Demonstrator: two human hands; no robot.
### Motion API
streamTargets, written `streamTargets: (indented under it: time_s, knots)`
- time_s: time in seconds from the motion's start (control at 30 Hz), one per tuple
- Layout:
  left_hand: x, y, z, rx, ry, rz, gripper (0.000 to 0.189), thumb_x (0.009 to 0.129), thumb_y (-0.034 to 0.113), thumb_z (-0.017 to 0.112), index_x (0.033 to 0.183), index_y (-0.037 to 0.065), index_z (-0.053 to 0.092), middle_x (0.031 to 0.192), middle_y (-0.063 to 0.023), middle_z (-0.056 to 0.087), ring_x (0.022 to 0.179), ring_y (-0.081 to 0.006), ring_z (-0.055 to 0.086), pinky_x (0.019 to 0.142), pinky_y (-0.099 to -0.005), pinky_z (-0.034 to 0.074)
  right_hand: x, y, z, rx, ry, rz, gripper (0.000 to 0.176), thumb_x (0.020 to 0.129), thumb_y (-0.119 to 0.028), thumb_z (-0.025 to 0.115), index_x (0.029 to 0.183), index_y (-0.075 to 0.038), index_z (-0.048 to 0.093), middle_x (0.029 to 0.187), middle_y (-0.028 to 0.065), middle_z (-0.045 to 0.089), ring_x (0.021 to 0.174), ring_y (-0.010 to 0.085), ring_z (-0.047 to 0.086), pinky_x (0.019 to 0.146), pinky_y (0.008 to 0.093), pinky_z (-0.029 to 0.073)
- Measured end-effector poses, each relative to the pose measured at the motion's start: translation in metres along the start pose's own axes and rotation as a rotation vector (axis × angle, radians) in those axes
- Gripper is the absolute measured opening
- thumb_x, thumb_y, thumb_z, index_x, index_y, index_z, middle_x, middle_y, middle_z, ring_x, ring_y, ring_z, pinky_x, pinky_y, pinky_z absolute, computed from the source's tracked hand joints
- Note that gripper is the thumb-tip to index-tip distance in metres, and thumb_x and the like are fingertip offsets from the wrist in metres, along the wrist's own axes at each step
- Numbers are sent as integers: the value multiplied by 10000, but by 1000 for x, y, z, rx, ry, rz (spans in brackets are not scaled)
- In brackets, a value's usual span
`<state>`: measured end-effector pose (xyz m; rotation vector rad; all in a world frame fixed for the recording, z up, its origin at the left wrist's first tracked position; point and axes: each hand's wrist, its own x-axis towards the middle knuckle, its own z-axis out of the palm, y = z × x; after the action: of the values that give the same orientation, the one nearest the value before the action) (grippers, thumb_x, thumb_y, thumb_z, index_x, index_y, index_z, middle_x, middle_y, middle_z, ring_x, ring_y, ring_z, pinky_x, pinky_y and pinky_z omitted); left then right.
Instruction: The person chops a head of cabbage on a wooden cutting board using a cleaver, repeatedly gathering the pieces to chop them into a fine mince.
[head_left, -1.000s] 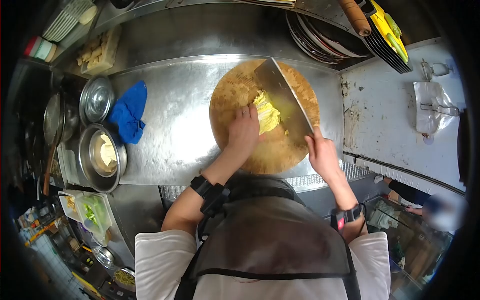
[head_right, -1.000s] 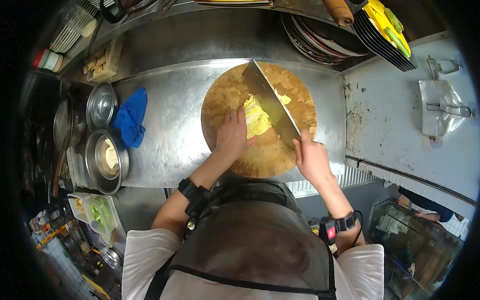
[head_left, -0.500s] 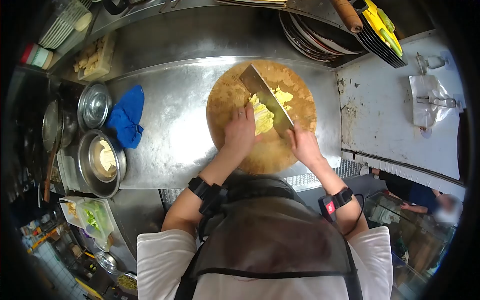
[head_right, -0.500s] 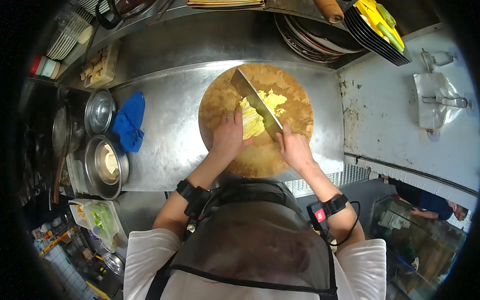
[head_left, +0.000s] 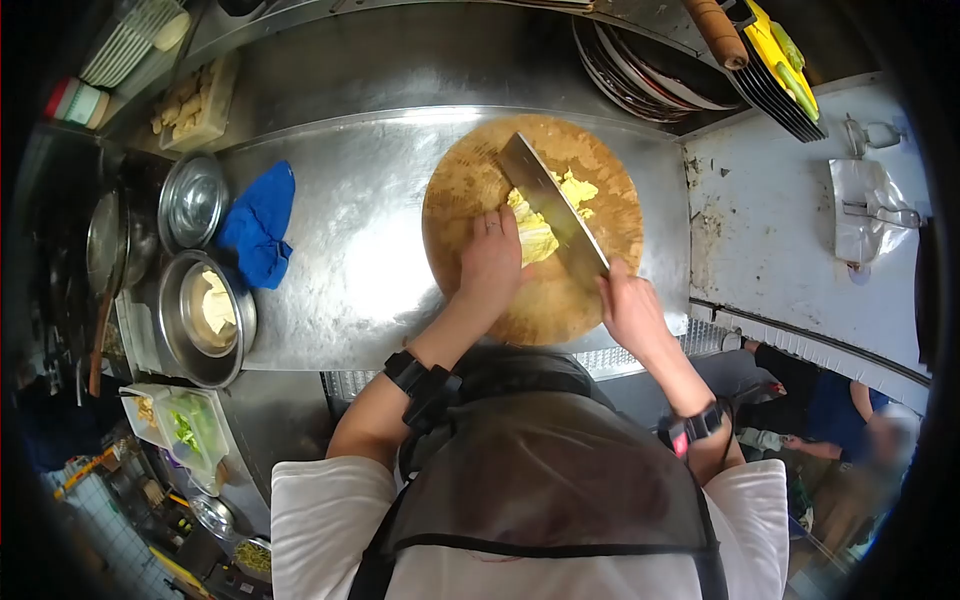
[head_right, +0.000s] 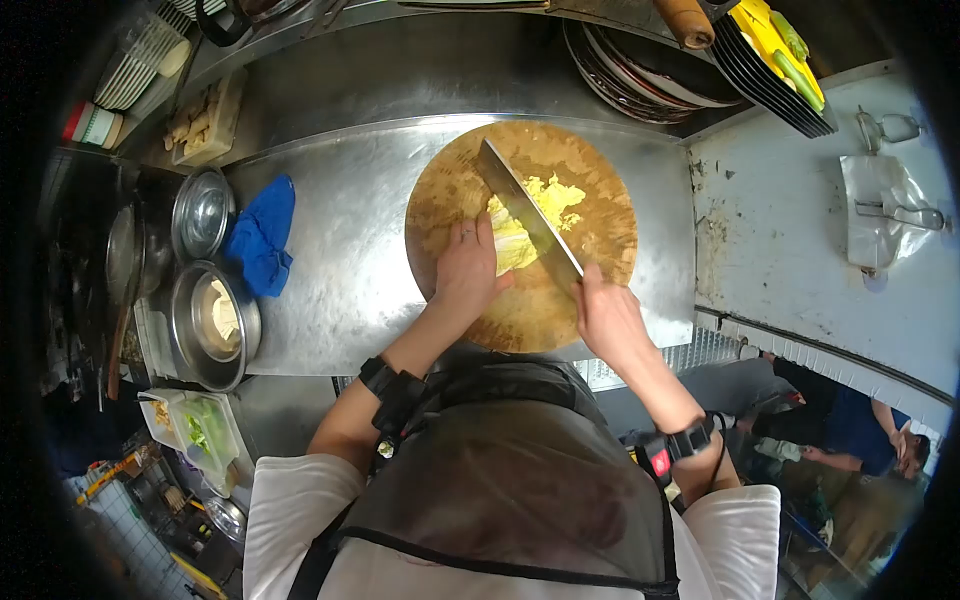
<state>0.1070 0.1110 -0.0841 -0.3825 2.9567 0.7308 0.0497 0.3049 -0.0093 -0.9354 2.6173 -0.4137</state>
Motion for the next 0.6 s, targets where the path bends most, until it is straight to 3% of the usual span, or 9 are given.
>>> streamTargets:
  time_s: [0.17,0.37,0.6]
  knots:
    - [1,1,-1,-2,0,-8,996,635,346,832,1357,-89,302,1184,-233,498,1132,-367,491,857,-403,512,23,7,37,-30,124,-54,189,916,-111,527,970,55,455,564,230,569,560,428,593,523,509,463]
    - [-13,-2,-24,7,51,20,1164,584,480,836,1415,-70,235,1230,-238,493,1132,-373,497,884,-408,496,0,7,-3,80,160,-36,188,925,-110,536,1016,29,449,584,231,577,565,431,589,511,507,457]
    - [-11,-8,-12,-22,4,24,998,658,413,807,1372,-65,299,1233,-236,495,1094,-372,523,862,-402,506,-35,-3,-23,6,57,-22,193,925,-96,534,1003,20,402,563,222,566,540,435,574,495,501,459]
